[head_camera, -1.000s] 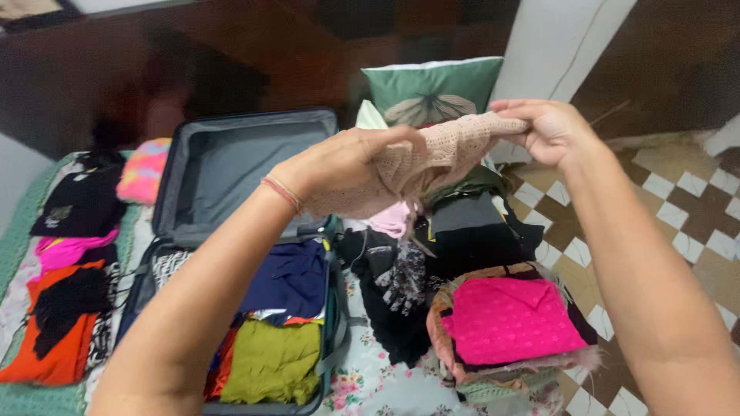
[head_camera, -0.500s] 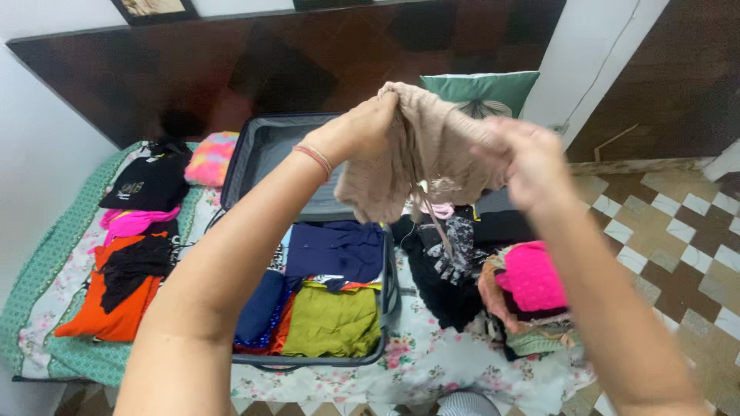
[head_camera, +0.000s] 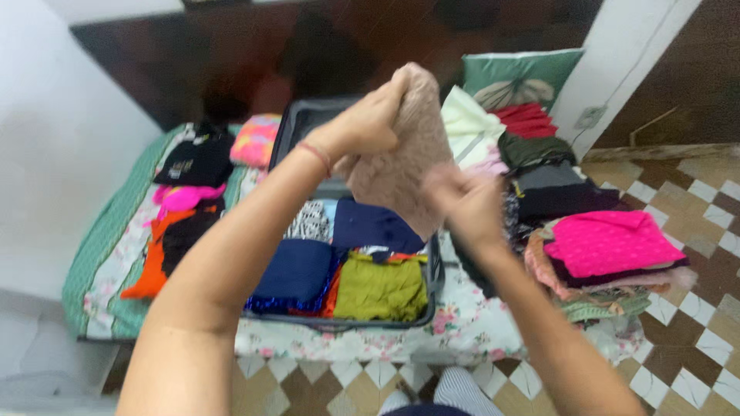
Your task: The person folds various clothing items, including a patterned top, a pink towel, a pink swimsuit, a yellow swimsuit, and black underwear, and places them into an open suitcase on a bed.
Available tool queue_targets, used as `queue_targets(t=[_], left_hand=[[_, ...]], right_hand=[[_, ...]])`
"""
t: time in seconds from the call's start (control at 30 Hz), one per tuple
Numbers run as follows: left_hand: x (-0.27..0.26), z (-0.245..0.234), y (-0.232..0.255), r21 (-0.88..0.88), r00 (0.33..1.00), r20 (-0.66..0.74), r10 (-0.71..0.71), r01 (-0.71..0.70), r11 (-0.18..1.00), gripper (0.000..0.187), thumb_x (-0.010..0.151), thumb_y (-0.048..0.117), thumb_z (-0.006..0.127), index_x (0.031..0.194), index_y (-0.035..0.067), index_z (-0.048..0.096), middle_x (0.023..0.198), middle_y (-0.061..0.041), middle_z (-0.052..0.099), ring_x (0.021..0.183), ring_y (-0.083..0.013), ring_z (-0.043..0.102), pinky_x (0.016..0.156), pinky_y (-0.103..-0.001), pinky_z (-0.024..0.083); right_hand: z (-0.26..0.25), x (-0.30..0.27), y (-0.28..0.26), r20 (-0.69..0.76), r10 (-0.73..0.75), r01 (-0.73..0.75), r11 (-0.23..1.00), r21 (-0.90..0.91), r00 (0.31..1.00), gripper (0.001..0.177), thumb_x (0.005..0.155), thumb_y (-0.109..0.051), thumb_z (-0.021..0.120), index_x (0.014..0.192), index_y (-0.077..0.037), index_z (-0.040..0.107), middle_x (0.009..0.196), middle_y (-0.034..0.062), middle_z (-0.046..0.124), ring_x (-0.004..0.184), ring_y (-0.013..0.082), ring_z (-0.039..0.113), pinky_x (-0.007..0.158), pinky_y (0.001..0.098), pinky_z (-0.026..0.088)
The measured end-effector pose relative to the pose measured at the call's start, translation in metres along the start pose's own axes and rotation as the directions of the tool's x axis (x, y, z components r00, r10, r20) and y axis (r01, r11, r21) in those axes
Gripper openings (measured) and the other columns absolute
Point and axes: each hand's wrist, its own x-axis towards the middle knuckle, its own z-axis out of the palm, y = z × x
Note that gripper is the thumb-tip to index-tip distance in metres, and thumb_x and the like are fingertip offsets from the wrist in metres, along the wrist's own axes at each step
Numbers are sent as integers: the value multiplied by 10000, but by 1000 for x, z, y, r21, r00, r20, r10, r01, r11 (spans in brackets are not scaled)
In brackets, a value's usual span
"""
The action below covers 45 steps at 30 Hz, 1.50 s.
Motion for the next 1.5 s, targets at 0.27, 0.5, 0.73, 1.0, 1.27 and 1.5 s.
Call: queue_targets(t=[0.27, 0.5, 0.73, 1.0, 1.27, 1.5], left_hand=[[-3, -38, -1, -123, 991, 57, -124, 130, 984, 1056, 718, 30, 688, 1606, 24, 117, 1431, -333, 539, 1379, -400, 530, 1124, -384, 434], [-15, -78, -31, -136, 985, 38, -169, 172, 976, 1006, 756, 47, 658, 1609, 17, 125, 1418, -371, 531, 1376, -425, 511, 1134, -401, 400], [-14, -62, -91, -126, 991, -23, -135, 131, 983, 945, 808, 45, 645, 1608, -16, 147, 1453, -369, 537, 1398, -444, 513, 1150, -406, 420], [3, -42, -98, -263, 996, 17, -88, 89, 961, 1044, 770, 91, 742, 1595, -31, 114, 1500, -355, 486, 1423, -412, 497, 1157, -379, 422], [-35, -18, -138, -667, 976, 97, -196, 210, 715, 1075, 710, 17, 696, 1603, -20, 99, 1561, -283, 442, 1446, -316, 488, 1163, -324, 417], [-167, 128, -223, -802, 740, 409, -534, 571, 177, 1200, 706, -25, 706, 1656, 37, -26, 1675, -285, 189, 1395, -460, 411, 1042, -430, 435]], right_hand=[[51, 37, 24, 44, -597, 553, 710, -436, 801, 922, 1072, -431, 622, 1671, -54, 32, 1726, 240, 54, 1600, 326, 57, 1331, 503, 81], [22, 39, 227, 70, 83, -32, 837, -547, 994, 921, 945, -554, 613, 1606, -7, 280, 1692, 284, 151, 1595, 417, 162, 1272, 478, 184], [-22, 41, 267, 193, 763, -746, 489, 452, 617, 1075, 752, -693, 565, 1596, -118, 229, 1666, 185, 151, 1488, 461, 225, 1115, 726, 262], [38, 47, 211, 426, 662, -730, 281, 623, 617, 1120, 791, -838, 491, 1578, -68, 289, 1614, 248, 323, 1471, 406, 329, 1090, 677, 278], [64, 40, 186, 68, 380, -270, 508, 818, 922, 918, 928, -668, 578, 1551, -6, 444, 1536, 168, 532, 1418, 333, 504, 1209, 493, 380], [43, -46, 269, 370, 700, -743, 343, 575, 610, 676, 860, -238, 737, 1426, 63, 521, 1360, 193, 627, 1195, 309, 638, 1024, 460, 529]])
